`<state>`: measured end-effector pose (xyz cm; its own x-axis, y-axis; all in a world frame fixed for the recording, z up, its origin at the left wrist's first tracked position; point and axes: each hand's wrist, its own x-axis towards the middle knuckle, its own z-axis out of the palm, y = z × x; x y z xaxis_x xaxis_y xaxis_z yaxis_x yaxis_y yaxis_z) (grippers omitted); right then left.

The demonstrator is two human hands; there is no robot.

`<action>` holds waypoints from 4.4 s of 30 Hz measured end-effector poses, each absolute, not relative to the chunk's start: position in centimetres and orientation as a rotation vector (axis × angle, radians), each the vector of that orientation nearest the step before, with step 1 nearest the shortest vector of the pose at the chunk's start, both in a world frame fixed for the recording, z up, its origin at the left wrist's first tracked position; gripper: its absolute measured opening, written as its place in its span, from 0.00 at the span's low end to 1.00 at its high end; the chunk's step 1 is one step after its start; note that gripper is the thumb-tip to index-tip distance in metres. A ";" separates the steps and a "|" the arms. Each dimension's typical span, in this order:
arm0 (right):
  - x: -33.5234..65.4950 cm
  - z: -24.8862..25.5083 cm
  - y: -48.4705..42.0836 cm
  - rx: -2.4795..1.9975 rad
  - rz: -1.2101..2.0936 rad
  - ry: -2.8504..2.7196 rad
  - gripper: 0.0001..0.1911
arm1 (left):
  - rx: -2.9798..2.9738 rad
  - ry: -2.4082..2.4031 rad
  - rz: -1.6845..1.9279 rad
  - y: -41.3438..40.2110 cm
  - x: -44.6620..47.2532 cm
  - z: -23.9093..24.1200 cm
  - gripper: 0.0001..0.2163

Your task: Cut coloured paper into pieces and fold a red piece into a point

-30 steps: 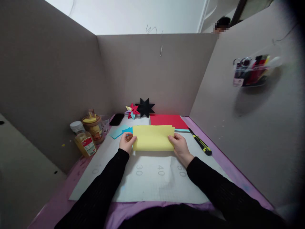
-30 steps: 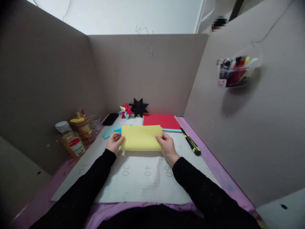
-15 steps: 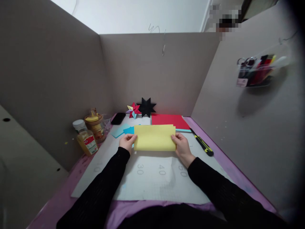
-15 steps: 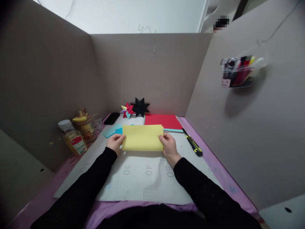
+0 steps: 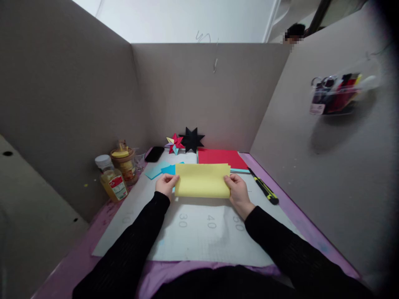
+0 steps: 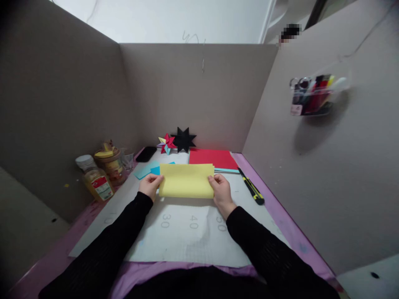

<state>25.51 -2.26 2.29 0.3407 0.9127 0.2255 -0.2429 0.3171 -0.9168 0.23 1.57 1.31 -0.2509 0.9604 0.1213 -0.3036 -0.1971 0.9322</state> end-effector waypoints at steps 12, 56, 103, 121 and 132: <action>25.6 2.2 -2.2 -0.946 0.898 -0.850 0.19 | 0.987 0.981 1.646 1.7 0.3 1.0 0.15; 26.5 2.0 -1.1 -0.831 0.940 -0.843 0.14 | 1.026 0.945 1.674 2.2 -0.2 0.9 0.16; 27.2 1.9 -1.0 -0.942 0.712 -0.978 0.14 | 1.040 0.943 1.638 1.1 0.3 2.1 0.18; 27.7 1.0 -0.4 -0.919 0.717 -0.970 0.15 | 1.101 1.038 1.580 0.4 0.3 2.7 0.19; 27.8 1.0 -0.3 -0.912 0.808 -0.960 0.16 | 1.248 0.995 1.544 0.6 -0.2 2.6 0.22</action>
